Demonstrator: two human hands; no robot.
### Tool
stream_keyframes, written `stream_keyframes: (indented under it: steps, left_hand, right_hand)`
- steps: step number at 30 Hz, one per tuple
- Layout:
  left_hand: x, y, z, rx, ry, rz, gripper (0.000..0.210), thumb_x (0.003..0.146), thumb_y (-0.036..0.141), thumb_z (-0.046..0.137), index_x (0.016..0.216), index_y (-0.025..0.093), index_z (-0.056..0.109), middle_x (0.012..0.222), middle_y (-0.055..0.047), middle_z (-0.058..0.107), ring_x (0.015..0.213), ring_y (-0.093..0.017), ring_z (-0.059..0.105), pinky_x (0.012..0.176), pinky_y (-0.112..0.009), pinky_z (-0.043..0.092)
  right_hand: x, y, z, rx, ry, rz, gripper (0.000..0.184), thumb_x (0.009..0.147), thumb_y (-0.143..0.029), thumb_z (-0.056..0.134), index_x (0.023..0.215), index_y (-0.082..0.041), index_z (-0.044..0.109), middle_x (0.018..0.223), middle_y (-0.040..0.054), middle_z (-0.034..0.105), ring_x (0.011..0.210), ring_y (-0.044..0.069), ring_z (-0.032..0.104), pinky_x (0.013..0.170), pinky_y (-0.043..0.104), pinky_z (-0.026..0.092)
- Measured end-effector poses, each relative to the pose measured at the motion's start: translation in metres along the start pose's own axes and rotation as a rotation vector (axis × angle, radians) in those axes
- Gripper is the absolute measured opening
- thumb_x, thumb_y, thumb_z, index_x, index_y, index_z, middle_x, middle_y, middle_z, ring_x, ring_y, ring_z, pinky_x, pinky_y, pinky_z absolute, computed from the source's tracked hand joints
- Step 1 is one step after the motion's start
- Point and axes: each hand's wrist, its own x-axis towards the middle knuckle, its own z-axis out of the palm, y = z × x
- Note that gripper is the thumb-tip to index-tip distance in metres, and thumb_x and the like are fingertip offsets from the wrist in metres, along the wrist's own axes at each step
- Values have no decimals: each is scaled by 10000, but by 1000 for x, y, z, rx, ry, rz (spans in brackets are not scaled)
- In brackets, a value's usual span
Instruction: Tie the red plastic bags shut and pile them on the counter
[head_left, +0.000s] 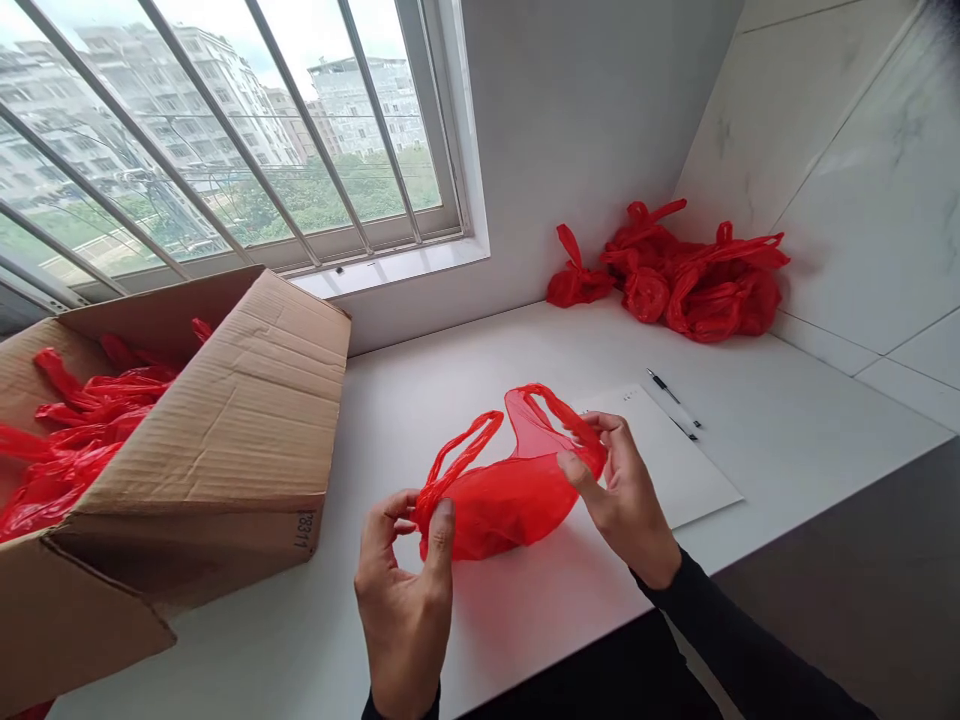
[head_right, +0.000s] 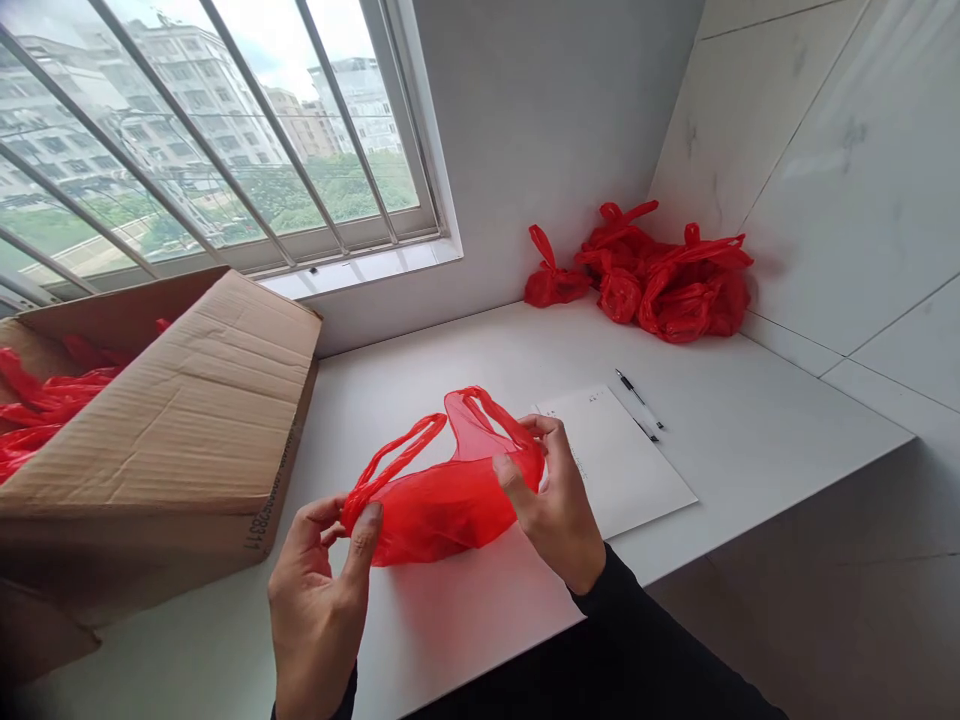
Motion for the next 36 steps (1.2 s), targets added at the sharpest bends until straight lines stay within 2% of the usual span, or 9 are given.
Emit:
stream_keyframes:
  steps: [3, 7, 11, 15, 23, 27, 30, 32, 36]
  left_hand:
    - [-1, 10, -2, 59, 31, 55, 307, 829, 526, 684, 941, 245, 629, 896, 8, 603, 797, -172, 525, 762, -319, 431]
    - [-6, 10, -5, -9, 33, 57, 286, 859, 495, 662, 1005, 250, 658, 892, 3, 583, 773, -162, 532, 732, -310, 442]
    - [-11, 5, -13, -47, 62, 12, 289, 851, 471, 673, 1058, 270, 696, 931, -1, 564, 794, -149, 535, 735, -281, 446]
    - [-14, 7, -30, -78, 126, 50, 176, 820, 418, 693, 913, 275, 737, 1035, -21, 540, 940, -171, 548, 755, -246, 479]
    - [-23, -10, -60, -285, -88, -87, 291, 795, 540, 685, 890, 274, 753, 757, -36, 679, 621, -198, 614, 533, -285, 482]
    - [-28, -12, -51, -391, -110, -180, 338, 671, 493, 819, 820, 251, 636, 846, -28, 706, 732, -262, 683, 635, -361, 586]
    - [-33, 3, -34, -390, -21, -232, 337, 676, 275, 834, 768, 241, 512, 805, 12, 648, 758, -197, 655, 707, -301, 590]
    - [-35, 12, -23, -445, 39, -235, 369, 684, 237, 827, 740, 228, 463, 738, 37, 561, 734, -136, 587, 712, -226, 554]
    - [-38, 19, -12, -544, 109, -300, 436, 653, 287, 863, 724, 204, 441, 709, 55, 466, 701, -85, 496, 679, -147, 480]
  right_hand:
    - [-10, -19, 5, -171, 67, -375, 300, 874, -171, 627, 1136, -283, 533, 1053, 40, 585, 1039, 226, 567, 928, 414, 480]
    - [-11, -28, 13, -367, -278, -523, 339, 908, -145, 594, 1211, -290, 544, 1079, 28, 660, 993, 220, 588, 889, 409, 493]
    - [-2, -25, 12, -260, -208, -206, 105, 971, -272, 559, 1055, -266, 622, 901, 4, 660, 802, 175, 597, 745, 330, 501]
    - [13, -26, -3, 98, -83, 145, 160, 959, -393, 584, 992, -240, 620, 690, -34, 553, 606, 125, 536, 604, 257, 469]
    - [30, -30, -30, 365, -57, 387, 133, 922, -356, 576, 969, -232, 567, 698, -25, 549, 563, 126, 545, 515, 243, 459]
    - [8, -54, -24, 141, 73, 11, 250, 853, -252, 670, 1093, -269, 599, 1033, 47, 624, 926, 201, 627, 796, 357, 540]
    - [-18, -79, -11, 70, 175, -452, 343, 831, -81, 649, 1102, -289, 618, 922, 30, 588, 908, 199, 608, 819, 379, 540]
    - [-27, -86, -1, 33, -121, -525, 326, 892, -47, 553, 1112, -281, 604, 850, 22, 598, 856, 196, 614, 771, 373, 549]
    - [-20, -71, 10, -285, -762, -283, 194, 971, -96, 443, 1073, -205, 566, 946, 37, 665, 822, 167, 616, 731, 324, 512]
